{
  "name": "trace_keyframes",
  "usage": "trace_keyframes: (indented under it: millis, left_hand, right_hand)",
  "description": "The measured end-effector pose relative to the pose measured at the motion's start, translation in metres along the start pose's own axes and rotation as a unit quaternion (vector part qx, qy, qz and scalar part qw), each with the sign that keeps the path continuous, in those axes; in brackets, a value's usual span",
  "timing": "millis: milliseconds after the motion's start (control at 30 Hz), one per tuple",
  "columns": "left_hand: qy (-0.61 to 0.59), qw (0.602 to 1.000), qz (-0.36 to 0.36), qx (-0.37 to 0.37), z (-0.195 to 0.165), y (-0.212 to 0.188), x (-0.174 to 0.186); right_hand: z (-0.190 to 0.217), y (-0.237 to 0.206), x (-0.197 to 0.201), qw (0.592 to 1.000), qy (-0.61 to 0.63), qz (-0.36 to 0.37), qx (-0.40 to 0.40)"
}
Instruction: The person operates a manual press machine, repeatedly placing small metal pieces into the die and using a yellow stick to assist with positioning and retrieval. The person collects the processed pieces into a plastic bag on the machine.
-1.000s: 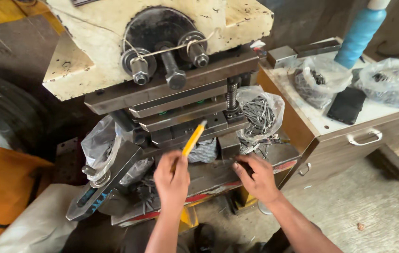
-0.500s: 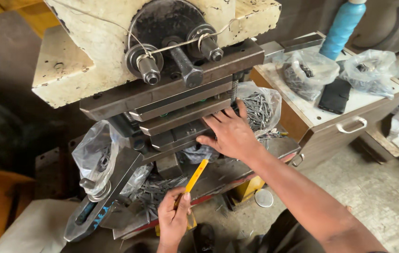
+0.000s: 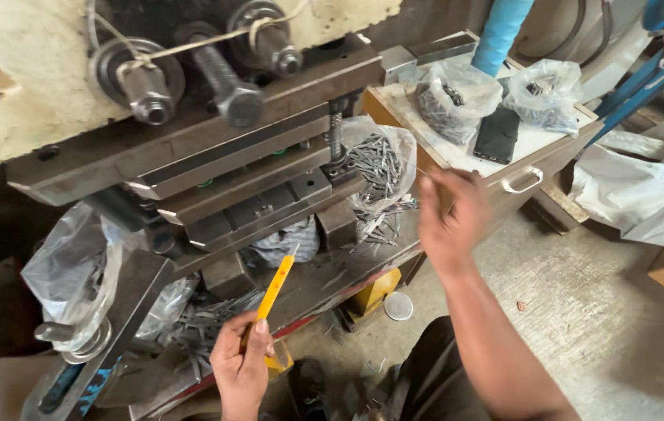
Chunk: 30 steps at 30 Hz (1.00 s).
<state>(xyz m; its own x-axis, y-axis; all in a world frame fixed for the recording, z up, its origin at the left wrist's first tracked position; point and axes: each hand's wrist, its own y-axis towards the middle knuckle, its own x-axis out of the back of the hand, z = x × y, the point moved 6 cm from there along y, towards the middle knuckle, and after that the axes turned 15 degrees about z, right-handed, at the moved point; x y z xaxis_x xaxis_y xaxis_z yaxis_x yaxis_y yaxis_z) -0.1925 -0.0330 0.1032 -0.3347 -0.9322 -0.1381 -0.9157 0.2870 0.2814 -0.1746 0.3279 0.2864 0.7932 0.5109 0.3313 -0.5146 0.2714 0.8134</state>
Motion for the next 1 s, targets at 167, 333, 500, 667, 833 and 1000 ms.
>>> trace_keyframes:
  millis: [167,333,500,667,833,1000]
  left_hand:
    - [-0.004,0.999,-0.044,0.0,-0.003,0.003,-0.001]
    - [-0.05,0.998,-0.046,-0.019,-0.027,0.009,-0.017]
    - [0.022,0.995,-0.095,-0.037,-0.088,0.028,-0.023]
    - [0.107,0.986,-0.131,0.003,-0.133,0.087,-0.022]
    - [0.027,0.992,-0.125,0.012,-0.13,0.12,-0.028]
    - [0.004,0.993,-0.117,0.018,-0.116,0.138,-0.029]
  right_hand:
    - [-0.04,-0.002,-0.015,0.997,0.068,0.034,-0.03]
    - [-0.053,-0.074,-0.027,0.966,0.187,0.125,-0.129]
    - [-0.048,-0.094,-0.052,0.949,0.232,0.196,-0.089]
    - [-0.049,-0.084,-0.054,0.938,0.222,0.237,-0.123]
    - [-0.043,-0.079,-0.048,0.935,0.228,0.249,-0.111]
    - [-0.041,-0.077,-0.046,0.935,0.222,0.262,-0.089]
